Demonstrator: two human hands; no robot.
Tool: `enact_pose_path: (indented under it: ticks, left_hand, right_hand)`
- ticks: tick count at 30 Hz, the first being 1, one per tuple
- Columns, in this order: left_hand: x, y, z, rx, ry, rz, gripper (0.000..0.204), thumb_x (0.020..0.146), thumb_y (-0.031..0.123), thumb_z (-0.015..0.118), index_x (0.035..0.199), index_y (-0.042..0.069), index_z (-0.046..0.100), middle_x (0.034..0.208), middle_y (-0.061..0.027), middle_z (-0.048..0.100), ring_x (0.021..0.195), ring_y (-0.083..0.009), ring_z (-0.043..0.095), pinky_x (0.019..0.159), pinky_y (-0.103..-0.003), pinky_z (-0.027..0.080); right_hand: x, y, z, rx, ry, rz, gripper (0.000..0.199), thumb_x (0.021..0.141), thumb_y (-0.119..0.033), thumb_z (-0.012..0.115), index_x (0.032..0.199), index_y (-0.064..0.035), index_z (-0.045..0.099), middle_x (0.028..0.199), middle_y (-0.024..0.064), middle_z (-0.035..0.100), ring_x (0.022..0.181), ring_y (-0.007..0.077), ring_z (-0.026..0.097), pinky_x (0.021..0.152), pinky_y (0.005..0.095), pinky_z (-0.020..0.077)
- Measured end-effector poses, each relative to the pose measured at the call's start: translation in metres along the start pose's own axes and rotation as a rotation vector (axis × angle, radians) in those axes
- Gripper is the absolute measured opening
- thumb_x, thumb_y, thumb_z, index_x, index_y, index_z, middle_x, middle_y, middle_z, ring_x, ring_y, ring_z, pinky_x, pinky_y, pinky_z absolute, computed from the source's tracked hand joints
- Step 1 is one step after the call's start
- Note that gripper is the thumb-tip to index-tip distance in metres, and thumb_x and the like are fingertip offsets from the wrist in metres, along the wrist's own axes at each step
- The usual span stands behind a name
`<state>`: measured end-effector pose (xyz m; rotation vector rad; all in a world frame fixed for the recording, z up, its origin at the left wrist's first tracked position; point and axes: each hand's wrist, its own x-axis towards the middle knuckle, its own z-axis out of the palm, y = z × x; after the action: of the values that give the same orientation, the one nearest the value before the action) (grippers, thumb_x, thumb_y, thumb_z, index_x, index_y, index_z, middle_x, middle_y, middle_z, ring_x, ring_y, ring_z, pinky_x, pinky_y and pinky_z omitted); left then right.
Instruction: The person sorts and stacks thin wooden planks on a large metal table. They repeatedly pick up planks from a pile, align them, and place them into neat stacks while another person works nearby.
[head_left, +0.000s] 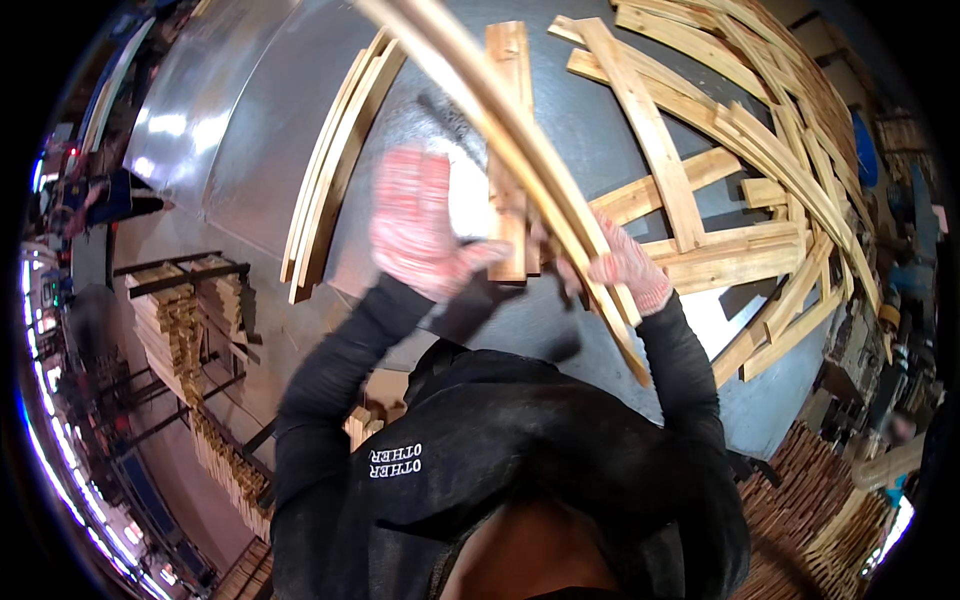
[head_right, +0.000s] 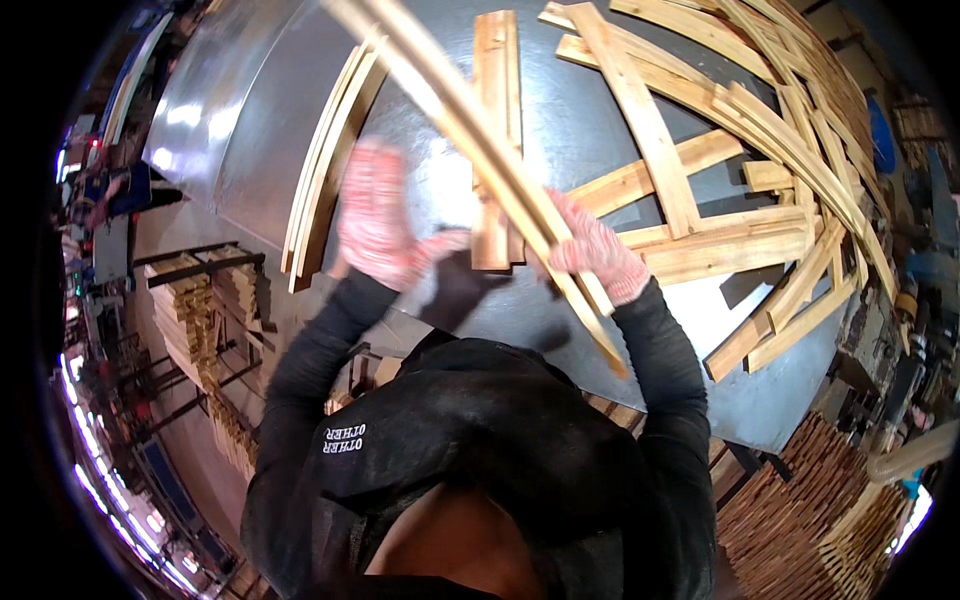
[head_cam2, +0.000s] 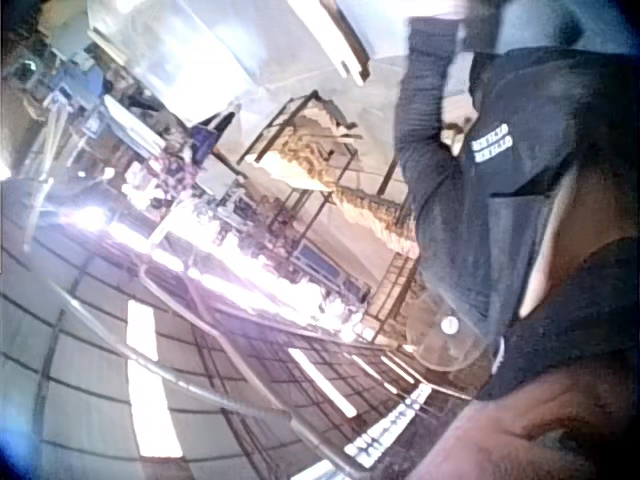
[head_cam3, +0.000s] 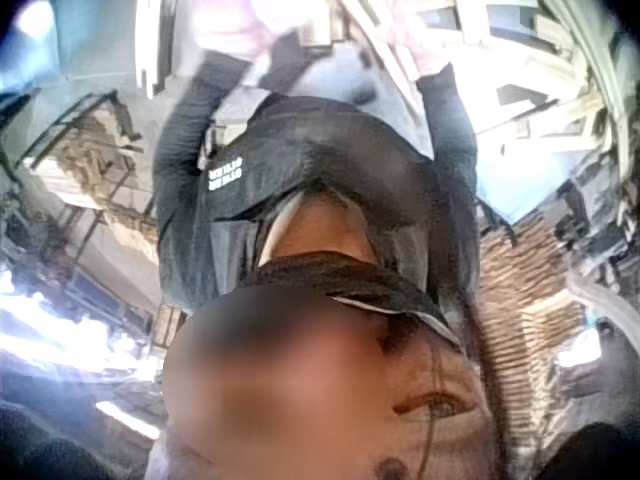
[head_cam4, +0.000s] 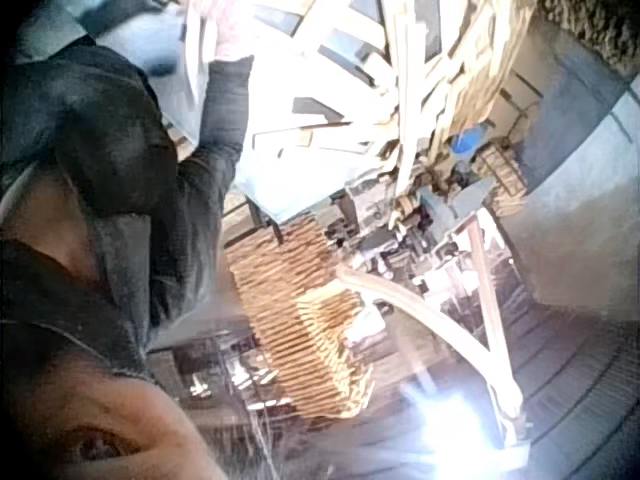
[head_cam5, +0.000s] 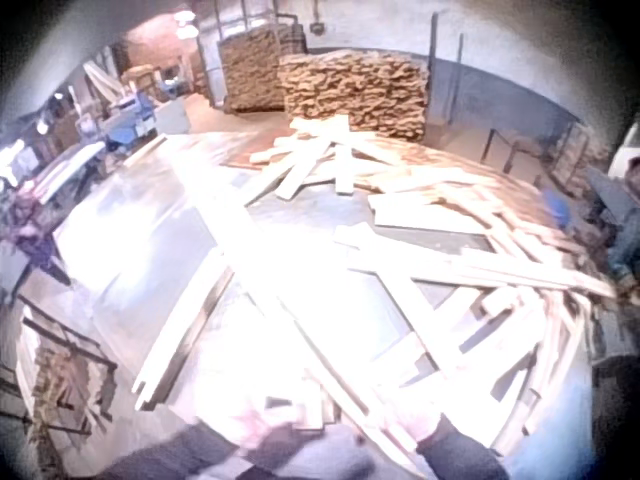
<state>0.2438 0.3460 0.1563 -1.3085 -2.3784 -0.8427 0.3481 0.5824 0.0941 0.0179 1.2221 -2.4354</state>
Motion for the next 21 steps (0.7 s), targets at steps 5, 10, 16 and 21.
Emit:
enact_pose_path:
  ticks: [5, 10, 16, 21]
  left_hand:
    - [0.021, -0.018, -0.022, 0.416, -0.093, 0.458, 0.040, 0.069, 0.018, 0.066, 0.104, 0.003, 0.054, 0.112, -0.0185, 0.058, 0.107, -0.0369, 0.058, 0.096, -0.063, 0.043]
    - [0.040, -0.043, -0.034, 0.305, -0.098, 0.663, 0.057, 0.068, 0.008, 0.071, 0.122, 0.005, 0.053, 0.100, -0.0102, 0.063, 0.089, -0.0265, 0.062, 0.086, -0.048, 0.050]
    - [0.005, -0.107, -0.045, -0.946, -0.198, -0.834, 0.044, 0.091, 0.036, 0.066, 0.121, 0.006, 0.057, 0.096, -0.0061, 0.064, 0.083, -0.0140, 0.060, 0.070, -0.032, 0.051]
    - [-0.046, -0.139, 0.121, -0.493, -0.051, -0.911, 0.044, 0.087, 0.035, 0.072, 0.115, 0.002, 0.062, 0.097, -0.0049, 0.068, 0.084, -0.0140, 0.062, 0.077, -0.030, 0.051]
  right_hand:
    - [-0.058, -0.001, 0.038, 0.250, -0.282, 0.259, 0.093, 0.071, -0.035, 0.082, 0.145, -0.0022, 0.036, 0.129, 0.0178, 0.057, 0.096, 0.0240, 0.066, 0.078, 0.0340, 0.0572]
    - [-0.095, 0.017, -0.006, -0.025, -0.063, 0.044, 0.076, 0.077, -0.026, 0.078, 0.139, -0.0018, 0.042, 0.121, 0.0167, 0.061, 0.100, 0.0242, 0.064, 0.080, 0.0332, 0.0568]
    - [-0.097, -0.036, -0.033, -0.372, 0.687, -0.272, 0.075, 0.081, -0.011, 0.065, 0.149, -0.0096, 0.032, 0.101, 0.0047, 0.056, 0.083, 0.0088, 0.058, 0.065, 0.0239, 0.0527]
    - [-0.001, 0.006, 0.023, -1.024, 0.588, 0.187, 0.096, 0.082, -0.035, 0.065, 0.153, 0.0001, 0.012, 0.130, 0.0283, 0.050, 0.099, 0.0360, 0.062, 0.085, 0.0415, 0.0526]
